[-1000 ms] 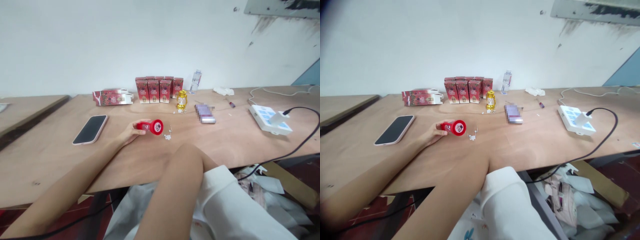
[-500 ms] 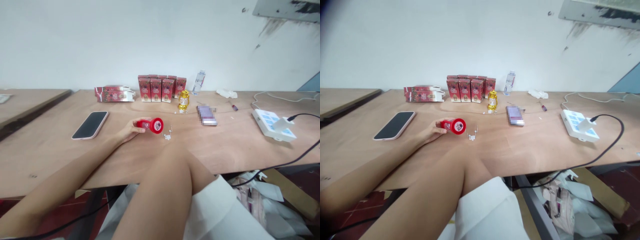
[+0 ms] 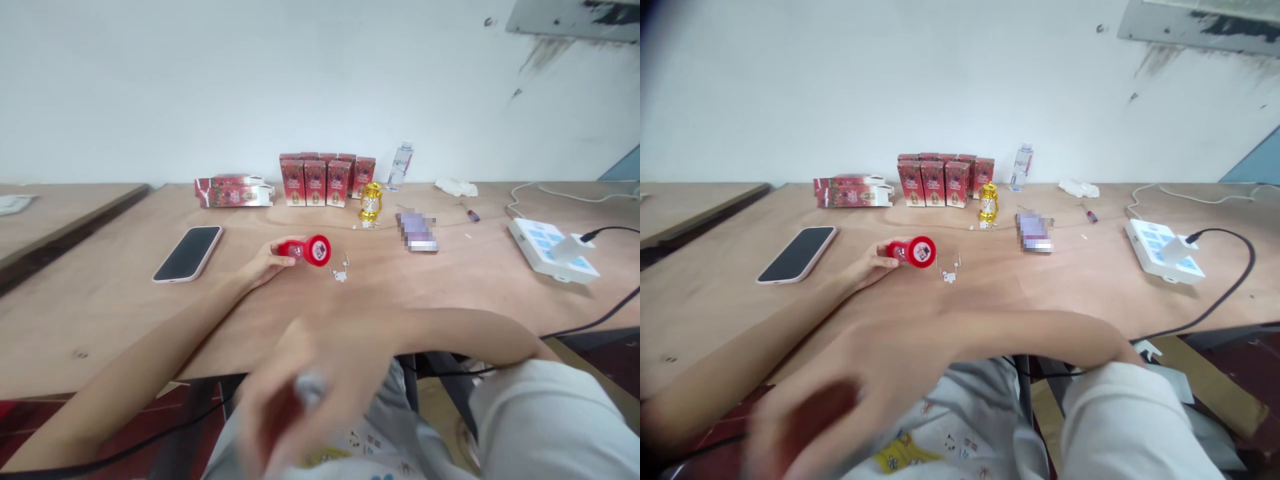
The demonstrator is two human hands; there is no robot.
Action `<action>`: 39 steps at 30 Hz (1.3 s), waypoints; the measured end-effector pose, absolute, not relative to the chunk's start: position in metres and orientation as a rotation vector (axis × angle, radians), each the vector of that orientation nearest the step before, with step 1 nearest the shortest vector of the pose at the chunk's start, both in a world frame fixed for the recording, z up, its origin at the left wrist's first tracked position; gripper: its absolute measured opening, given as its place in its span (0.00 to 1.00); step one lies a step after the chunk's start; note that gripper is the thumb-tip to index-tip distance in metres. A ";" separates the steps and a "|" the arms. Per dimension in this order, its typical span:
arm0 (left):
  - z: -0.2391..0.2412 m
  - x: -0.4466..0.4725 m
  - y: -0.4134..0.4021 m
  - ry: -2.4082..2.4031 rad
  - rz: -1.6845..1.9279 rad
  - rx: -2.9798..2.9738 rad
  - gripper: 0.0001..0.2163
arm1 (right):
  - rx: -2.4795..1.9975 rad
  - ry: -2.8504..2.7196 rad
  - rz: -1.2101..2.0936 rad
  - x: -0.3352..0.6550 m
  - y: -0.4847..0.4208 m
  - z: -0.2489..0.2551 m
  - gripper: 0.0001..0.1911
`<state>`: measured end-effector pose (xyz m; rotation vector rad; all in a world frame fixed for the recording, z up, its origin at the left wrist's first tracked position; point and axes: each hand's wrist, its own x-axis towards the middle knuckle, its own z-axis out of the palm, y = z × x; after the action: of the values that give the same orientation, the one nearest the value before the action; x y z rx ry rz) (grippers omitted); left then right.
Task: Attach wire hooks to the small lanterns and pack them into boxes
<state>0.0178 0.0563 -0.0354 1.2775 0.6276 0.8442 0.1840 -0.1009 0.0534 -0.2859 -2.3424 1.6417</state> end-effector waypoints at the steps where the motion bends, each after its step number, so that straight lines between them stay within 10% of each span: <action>1: -0.036 0.017 0.058 0.609 0.833 1.271 0.23 | -0.338 -2.385 1.540 0.197 -0.090 0.048 0.04; 7: -0.037 0.015 0.064 0.551 0.824 1.214 0.24 | -1.224 -2.317 0.485 0.272 -0.023 -0.002 0.04; 39: -0.038 0.033 0.079 0.342 0.659 1.193 0.22 | -0.584 -1.962 -0.306 0.247 -0.024 -0.020 0.09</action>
<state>0.0327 0.0788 -0.0376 1.1932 0.3422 0.6588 0.2473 -0.0236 -0.0195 -0.5836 -1.9615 -0.3059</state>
